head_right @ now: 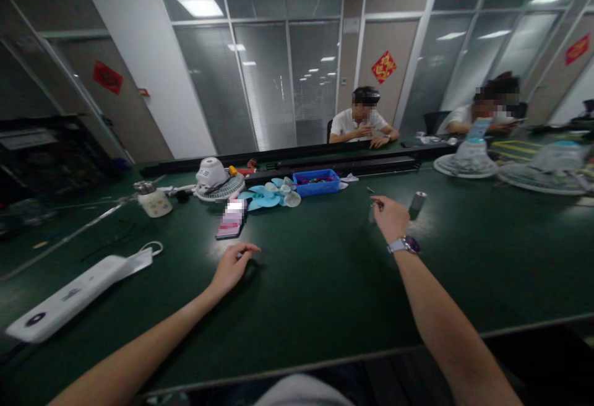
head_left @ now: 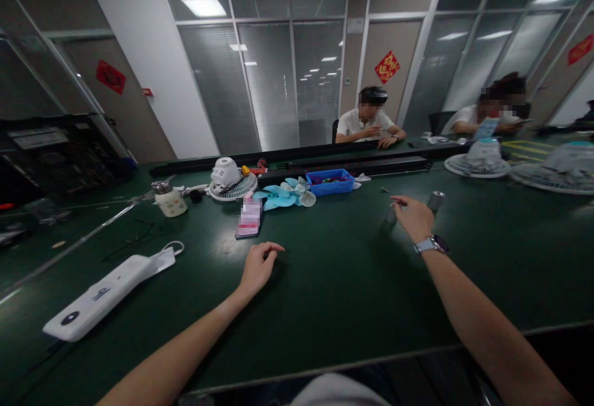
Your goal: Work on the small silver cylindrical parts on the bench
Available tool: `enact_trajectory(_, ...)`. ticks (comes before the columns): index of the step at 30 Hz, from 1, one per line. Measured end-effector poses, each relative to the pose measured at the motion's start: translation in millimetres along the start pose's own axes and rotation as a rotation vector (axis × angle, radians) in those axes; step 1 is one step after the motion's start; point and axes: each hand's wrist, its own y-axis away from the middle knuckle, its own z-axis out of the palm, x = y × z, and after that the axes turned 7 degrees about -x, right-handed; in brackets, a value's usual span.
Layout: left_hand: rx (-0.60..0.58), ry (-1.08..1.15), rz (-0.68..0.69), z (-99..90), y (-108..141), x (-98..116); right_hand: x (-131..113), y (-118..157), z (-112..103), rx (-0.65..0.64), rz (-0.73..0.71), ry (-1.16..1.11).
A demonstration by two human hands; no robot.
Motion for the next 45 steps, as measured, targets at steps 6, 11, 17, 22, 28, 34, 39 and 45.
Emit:
enact_trajectory(6,-0.013,-0.006,-0.005,0.1,-1.1,-1.3,2.2,0.3,4.9,-0.015,0.032,-0.039)
enact_trajectory(11,-0.011,-0.012,-0.009,-0.1,-0.4,-1.1,3.2,-1.2,4.4,-0.016,0.078,-0.055)
enact_trajectory(17,0.002,-0.013,-0.011,-0.8,1.0,2.9,0.9,-0.2,4.3,-0.056,0.127,0.013)
enact_trajectory(22,-0.003,0.003,-0.006,-2.2,2.2,4.0,10.9,0.8,15.4,-0.178,0.199,-0.028)
enact_trajectory(28,-0.028,0.085,-0.020,-0.9,4.7,7.8,-0.4,3.1,20.1,-0.179,0.184,-0.188)
enact_trajectory(34,-0.055,0.108,0.102,-1.7,16.3,31.1,-105.7,65.0,17.8,-0.392,-0.362,-0.584)
enact_trajectory(39,-0.043,0.105,0.251,-3.2,24.8,43.5,-166.1,133.6,5.6,-0.623,-0.675,-0.620)
enact_trajectory(45,-0.087,0.110,0.288,-0.6,23.8,44.0,-169.8,150.0,6.2,-0.685,-0.710,-0.642)
